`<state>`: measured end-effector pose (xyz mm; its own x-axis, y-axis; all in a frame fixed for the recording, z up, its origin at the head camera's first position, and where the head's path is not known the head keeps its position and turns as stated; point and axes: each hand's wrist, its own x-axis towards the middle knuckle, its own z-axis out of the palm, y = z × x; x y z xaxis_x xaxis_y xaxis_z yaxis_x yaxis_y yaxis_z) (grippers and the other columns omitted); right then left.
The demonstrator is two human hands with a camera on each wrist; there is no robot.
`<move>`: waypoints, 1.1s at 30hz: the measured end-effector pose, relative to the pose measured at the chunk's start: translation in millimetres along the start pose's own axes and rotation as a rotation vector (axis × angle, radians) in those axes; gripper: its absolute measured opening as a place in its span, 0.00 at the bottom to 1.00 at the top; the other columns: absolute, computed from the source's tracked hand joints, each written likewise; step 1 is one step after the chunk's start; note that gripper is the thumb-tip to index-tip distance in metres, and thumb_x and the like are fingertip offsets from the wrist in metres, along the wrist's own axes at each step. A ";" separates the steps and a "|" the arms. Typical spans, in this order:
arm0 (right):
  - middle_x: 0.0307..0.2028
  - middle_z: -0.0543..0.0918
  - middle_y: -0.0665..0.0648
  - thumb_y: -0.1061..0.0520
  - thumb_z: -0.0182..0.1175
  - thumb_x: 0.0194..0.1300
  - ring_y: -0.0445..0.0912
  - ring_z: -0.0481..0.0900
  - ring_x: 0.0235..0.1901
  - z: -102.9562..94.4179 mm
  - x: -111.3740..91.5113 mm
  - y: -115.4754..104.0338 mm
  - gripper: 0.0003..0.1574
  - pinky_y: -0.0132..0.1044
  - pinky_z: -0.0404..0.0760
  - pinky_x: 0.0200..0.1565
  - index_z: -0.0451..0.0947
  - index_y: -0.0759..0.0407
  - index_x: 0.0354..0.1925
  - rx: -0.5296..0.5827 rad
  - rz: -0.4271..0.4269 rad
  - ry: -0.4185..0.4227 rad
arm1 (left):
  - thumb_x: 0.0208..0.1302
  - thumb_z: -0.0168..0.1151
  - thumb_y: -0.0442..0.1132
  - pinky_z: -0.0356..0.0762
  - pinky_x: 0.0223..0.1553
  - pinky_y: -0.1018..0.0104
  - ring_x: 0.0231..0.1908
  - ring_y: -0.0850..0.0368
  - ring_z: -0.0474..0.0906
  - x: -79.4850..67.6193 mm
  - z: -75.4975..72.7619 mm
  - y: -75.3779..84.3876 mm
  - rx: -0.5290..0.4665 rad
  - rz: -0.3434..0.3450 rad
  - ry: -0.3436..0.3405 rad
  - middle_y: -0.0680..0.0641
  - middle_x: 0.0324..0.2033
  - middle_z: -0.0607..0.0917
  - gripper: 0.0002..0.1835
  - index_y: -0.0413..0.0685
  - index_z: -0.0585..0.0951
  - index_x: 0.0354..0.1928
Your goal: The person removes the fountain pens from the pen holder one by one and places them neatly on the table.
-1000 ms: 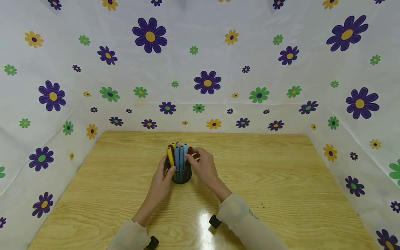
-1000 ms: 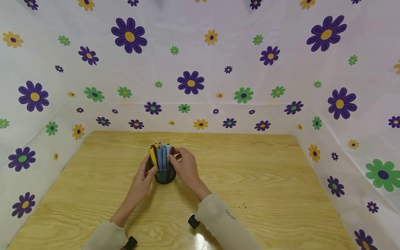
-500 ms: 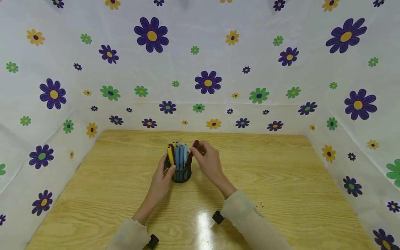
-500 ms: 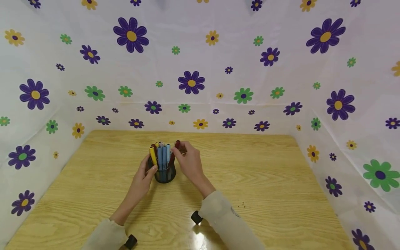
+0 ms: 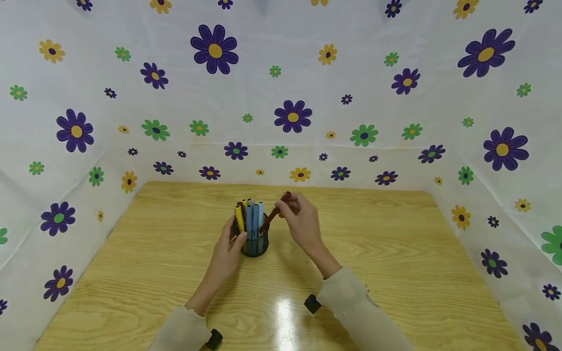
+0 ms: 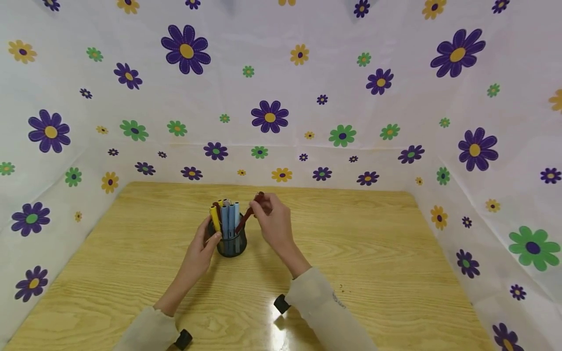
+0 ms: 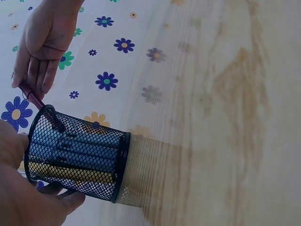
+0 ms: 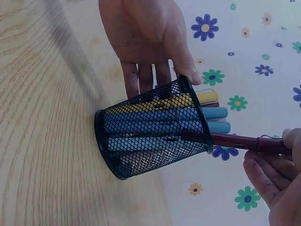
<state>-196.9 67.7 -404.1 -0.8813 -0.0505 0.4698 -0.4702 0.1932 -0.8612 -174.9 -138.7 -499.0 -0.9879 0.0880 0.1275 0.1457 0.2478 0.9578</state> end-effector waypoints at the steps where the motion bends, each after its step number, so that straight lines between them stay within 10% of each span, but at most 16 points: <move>1: 0.37 0.87 0.74 0.70 0.62 0.71 0.64 0.87 0.35 -0.8 0.3 -0.3 0.08 0.48 0.89 0.39 0.78 0.78 0.45 0.006 0.001 0.002 | 0.84 0.49 0.45 0.61 0.72 0.43 0.76 0.37 0.56 0.1 -0.1 0.2 -0.001 -0.001 0.000 0.32 0.78 0.54 0.37 0.41 0.46 0.83; 18: 0.38 0.86 0.75 0.71 0.61 0.72 0.67 0.87 0.34 -11.6 0.4 7.1 0.08 0.62 0.86 0.41 0.77 0.79 0.45 0.084 -0.024 0.045 | 0.84 0.49 0.46 0.60 0.72 0.42 0.76 0.35 0.54 -0.9 0.2 0.2 -0.003 -0.004 -0.002 0.32 0.79 0.52 0.38 0.40 0.45 0.83; 27: 0.40 0.87 0.73 0.69 0.60 0.74 0.47 0.89 0.32 -19.5 4.1 37.9 0.09 0.53 0.88 0.40 0.77 0.77 0.47 0.120 0.014 0.085 | 0.84 0.49 0.46 0.59 0.73 0.42 0.77 0.36 0.53 -0.4 0.0 -0.8 -0.010 -0.006 -0.003 0.32 0.79 0.52 0.38 0.41 0.45 0.83; 33: 0.40 0.88 0.69 0.63 0.61 0.75 0.55 0.88 0.34 -29.8 5.2 45.5 0.12 0.46 0.89 0.40 0.78 0.74 0.48 0.146 0.011 0.113 | 0.84 0.49 0.46 0.59 0.72 0.42 0.76 0.35 0.54 -1.0 0.3 0.8 -0.003 -0.006 -0.002 0.31 0.78 0.53 0.38 0.40 0.46 0.83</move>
<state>-221.5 105.5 -435.1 -0.8792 0.0625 0.4723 -0.4700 0.0482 -0.8813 -173.8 -138.3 -498.4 -0.9887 0.0888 0.1208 0.1392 0.2453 0.9594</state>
